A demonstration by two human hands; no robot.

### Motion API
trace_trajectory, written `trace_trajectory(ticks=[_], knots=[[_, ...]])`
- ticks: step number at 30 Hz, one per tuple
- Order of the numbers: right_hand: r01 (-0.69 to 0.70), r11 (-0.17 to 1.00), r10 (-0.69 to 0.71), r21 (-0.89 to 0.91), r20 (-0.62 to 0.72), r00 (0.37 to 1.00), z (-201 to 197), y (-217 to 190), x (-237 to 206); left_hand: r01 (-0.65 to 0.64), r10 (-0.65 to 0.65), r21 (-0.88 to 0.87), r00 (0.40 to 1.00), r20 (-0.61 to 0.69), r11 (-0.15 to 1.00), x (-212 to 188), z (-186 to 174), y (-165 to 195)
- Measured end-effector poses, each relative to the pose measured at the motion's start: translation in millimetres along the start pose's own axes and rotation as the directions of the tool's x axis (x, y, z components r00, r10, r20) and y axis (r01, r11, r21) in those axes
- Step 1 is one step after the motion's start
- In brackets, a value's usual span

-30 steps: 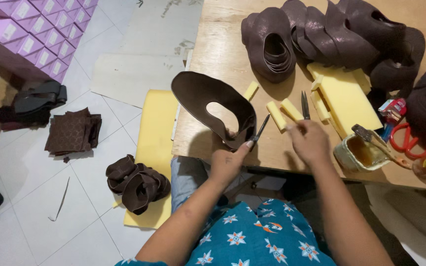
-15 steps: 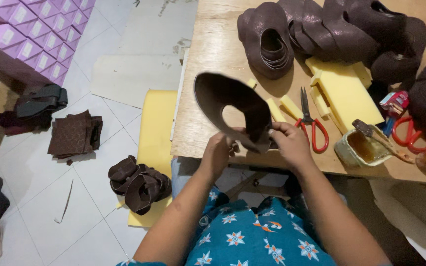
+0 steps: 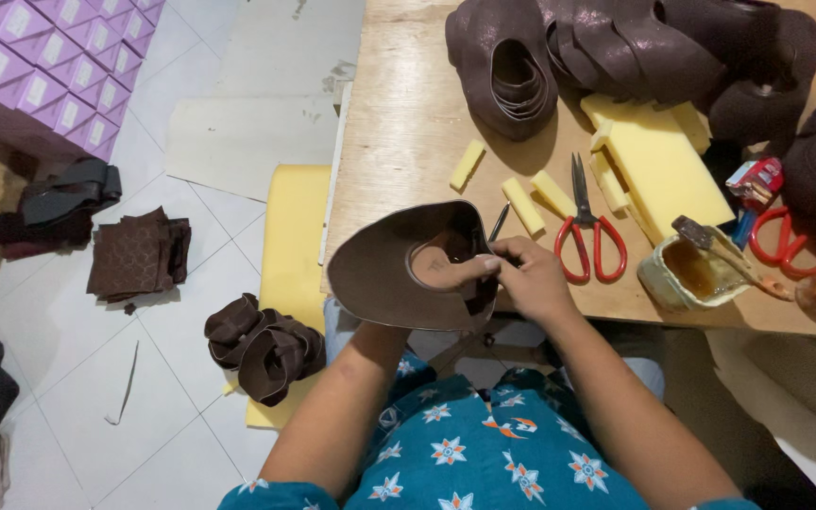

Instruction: The person assembles a brown shoe upper by inserting a yellow foam insert into the heel area and pressing the edges to secure it. They handle the shoe repeatedly, adjusting the foam and checking the fit.

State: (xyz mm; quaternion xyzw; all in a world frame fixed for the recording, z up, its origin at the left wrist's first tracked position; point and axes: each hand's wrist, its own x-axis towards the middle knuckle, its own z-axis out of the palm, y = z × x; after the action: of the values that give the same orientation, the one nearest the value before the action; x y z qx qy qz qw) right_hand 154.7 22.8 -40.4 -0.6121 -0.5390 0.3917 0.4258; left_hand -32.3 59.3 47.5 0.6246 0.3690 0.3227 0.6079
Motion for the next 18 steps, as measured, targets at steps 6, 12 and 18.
trace_trajectory(ticks=[6, 12, 18], knots=[[-0.178, 0.982, 0.179, 0.067, -0.016, 0.984, -10.5, -1.5, 5.1, -0.038, 0.05, 0.247, 0.998, -0.04, 0.968, -1.3, -7.4, -14.5], [-0.088, 0.991, 0.077, -0.105, -0.11, 0.991, -22.1, 0.0, 19.2, 0.128, -0.113, 0.156, 0.988, -0.101, 0.979, 1.4, -3.7, -35.9], [0.141, 0.953, -0.154, -0.268, -0.026, 0.988, -12.1, -7.6, 14.9, 0.019, -0.011, 0.08, 0.994, -0.108, 0.997, 0.8, 11.3, -55.5]])
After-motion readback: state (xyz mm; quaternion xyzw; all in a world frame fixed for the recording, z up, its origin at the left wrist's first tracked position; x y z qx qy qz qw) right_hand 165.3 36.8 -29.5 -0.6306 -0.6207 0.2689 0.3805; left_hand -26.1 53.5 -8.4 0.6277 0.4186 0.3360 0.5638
